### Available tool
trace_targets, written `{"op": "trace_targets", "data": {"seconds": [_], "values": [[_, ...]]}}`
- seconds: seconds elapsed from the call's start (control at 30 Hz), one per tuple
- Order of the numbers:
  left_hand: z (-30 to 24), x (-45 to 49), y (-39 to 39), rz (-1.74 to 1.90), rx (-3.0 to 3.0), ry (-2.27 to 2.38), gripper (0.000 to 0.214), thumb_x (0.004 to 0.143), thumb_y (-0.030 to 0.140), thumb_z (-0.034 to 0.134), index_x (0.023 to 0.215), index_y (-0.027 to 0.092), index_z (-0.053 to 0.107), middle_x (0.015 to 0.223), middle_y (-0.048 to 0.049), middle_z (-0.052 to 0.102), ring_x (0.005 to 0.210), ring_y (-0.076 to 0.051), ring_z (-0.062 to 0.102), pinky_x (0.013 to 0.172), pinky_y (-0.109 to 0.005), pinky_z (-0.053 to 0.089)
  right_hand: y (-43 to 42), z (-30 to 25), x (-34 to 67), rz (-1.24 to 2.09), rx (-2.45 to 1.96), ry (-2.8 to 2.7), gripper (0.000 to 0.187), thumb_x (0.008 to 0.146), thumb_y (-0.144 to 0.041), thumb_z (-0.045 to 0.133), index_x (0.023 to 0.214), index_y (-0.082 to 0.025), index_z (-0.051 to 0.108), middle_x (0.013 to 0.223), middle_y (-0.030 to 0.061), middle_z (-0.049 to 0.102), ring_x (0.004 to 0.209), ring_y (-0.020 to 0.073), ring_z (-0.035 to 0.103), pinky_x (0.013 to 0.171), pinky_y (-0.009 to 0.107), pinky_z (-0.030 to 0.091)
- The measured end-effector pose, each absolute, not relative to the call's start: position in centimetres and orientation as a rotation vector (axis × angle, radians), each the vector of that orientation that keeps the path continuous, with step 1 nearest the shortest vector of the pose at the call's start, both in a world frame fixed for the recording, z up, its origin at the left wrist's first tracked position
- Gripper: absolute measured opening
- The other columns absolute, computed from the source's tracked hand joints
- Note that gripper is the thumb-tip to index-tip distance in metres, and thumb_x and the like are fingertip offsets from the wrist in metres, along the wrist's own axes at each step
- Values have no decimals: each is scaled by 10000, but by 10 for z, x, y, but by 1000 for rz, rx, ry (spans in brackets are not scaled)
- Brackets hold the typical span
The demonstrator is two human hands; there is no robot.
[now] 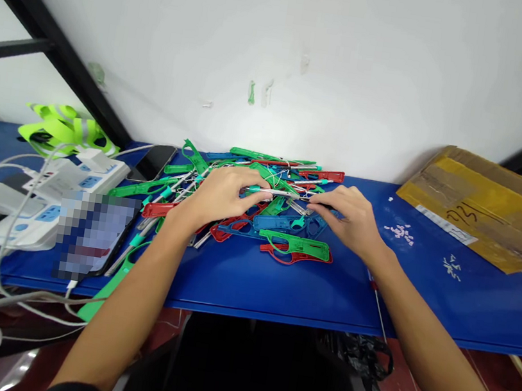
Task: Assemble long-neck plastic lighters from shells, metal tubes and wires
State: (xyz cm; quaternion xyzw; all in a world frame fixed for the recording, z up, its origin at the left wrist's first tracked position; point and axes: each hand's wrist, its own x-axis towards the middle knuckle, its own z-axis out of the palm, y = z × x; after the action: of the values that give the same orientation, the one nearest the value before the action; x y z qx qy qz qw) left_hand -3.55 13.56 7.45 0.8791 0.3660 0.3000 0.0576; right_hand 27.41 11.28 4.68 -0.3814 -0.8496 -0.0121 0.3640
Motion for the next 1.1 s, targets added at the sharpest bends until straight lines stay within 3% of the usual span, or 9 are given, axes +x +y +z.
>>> {"op": "trace_targets", "data": {"seconds": [0.23,0.43,0.67,0.87,1.1], "values": [[70,-33,137,827,2711,1047,342,1091,492,582,1022,285,845,957,-22,834,859,-211,744,714,-346,496,110,47,273,-97,-940,-2260,163,1103,-351,648,1058,-400,797,1006,-50,853,845,220,694,779,419,436],[63,-26,138,860,2716,971,353,1093,514,589,1051,267,838,957,-25,833,824,-200,740,688,-329,483,107,39,263,-111,-1001,-2209,134,1083,-409,690,1160,-373,794,923,1,812,819,234,678,757,406,440],[66,-34,141,806,2753,1017,316,1093,477,597,1042,291,848,958,-27,823,883,-219,736,726,-336,490,105,41,258,202,-998,-2203,298,1015,-487,775,1265,-325,764,1089,34,831,965,272,719,885,433,502],[70,-41,141,827,2737,1012,336,1105,492,599,1075,273,852,989,-37,815,881,-218,709,784,-355,501,111,47,267,651,-1053,-2024,343,1122,-510,561,1044,-265,788,949,28,766,857,198,675,794,364,510],[73,-41,139,749,2726,1065,336,1104,476,600,1055,260,852,992,-40,812,900,-223,713,779,-356,487,116,41,272,480,-971,-2111,140,1060,-383,713,1005,-271,778,944,18,701,827,181,634,739,347,498]]}}
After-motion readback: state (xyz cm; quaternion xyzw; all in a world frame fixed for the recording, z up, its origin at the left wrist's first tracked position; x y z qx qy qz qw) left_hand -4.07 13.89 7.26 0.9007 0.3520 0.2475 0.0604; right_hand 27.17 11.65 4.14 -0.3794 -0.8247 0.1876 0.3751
